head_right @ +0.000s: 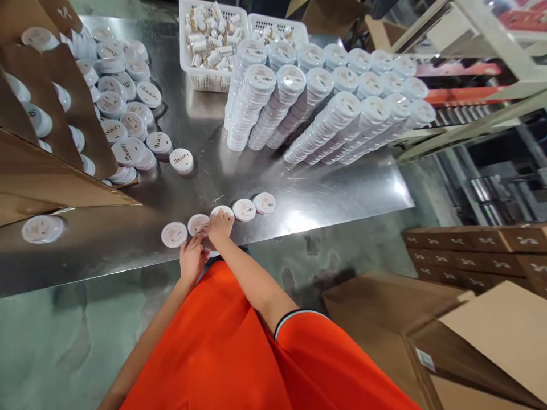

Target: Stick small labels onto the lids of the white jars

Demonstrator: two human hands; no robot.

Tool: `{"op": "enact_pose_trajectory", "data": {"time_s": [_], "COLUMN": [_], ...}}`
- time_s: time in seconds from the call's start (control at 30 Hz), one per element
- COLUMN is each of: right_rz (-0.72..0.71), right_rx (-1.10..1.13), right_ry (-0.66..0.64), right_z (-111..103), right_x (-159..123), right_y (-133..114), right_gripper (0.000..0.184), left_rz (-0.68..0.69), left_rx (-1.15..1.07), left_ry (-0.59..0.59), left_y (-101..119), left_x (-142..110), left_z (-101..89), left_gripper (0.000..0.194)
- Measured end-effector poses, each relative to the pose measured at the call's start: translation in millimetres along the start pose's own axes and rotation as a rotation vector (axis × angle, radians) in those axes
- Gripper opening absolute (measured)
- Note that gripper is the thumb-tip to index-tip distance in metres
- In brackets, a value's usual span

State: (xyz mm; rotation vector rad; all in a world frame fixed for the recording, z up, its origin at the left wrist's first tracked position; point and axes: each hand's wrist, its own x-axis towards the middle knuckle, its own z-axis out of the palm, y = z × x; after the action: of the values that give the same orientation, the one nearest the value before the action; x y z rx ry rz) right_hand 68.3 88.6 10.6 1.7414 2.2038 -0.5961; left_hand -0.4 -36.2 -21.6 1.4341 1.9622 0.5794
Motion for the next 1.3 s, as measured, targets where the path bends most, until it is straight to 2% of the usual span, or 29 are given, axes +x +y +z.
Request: {"op": "enact_pose_trajectory", "data": {"time_s": [0.17, 0.27, 0.37, 0.47, 0.57, 0.7, 0.8, 0.87, 1.03, 1.3], "right_rz": [0.039, 0.002, -0.153, -0.301, -0.291, -0.291, -0.337, -0.352, -0.332, -0.269], "right_rx": [0.002, 0.125, 0.478, 0.904, 1.123, 1.117, 1.099, 1.100, 1.084, 1.019], "right_ry": [0.008, 0.042, -0.024, -0.218, -0.303, -0.240, -0.265, -0.285, -0.280, -0.143], "right_z": [-10, -11, -4, 8, 17, 15, 11, 11, 15, 25], "right_x": [9, 2, -16, -39, -54, -57, -57, -59, -65, -62], "right_y": [0, 5, 15, 19, 16, 11, 11, 11, 6, -2], "right_gripper": [0.023, 0.022, 0.021, 0.018, 0.023, 0.017, 0.020, 0.020, 0.009, 0.003], "left_rz": [-0.021, -0.031, -0.173, -0.348, -0.388, -0.322, -0.271, -0.272, -0.290, -0.360], "left_rx": [-0.107, -0.268, -0.563, -0.865, -0.977, -1.016, -1.072, -1.084, -0.861, -0.656], "left_ry": [0.041, 0.115, 0.255, 0.374, 0.409, 0.397, 0.336, 0.302, 0.320, 0.368], "left_y": [-2, -3, 0, 6, 10, 6, 0, -3, -3, 2], "left_x": [3, 1, -4, -9, -12, -19, -23, -26, -29, -32], "left_z": [-0.7, -5.0, -10.2, -14.0, -16.9, -19.5, -20.1, -21.2, -29.0, -27.3], "left_gripper": [0.025, 0.030, 0.033, 0.037, 0.037, 0.039, 0.041, 0.032, 0.026, 0.041]}}
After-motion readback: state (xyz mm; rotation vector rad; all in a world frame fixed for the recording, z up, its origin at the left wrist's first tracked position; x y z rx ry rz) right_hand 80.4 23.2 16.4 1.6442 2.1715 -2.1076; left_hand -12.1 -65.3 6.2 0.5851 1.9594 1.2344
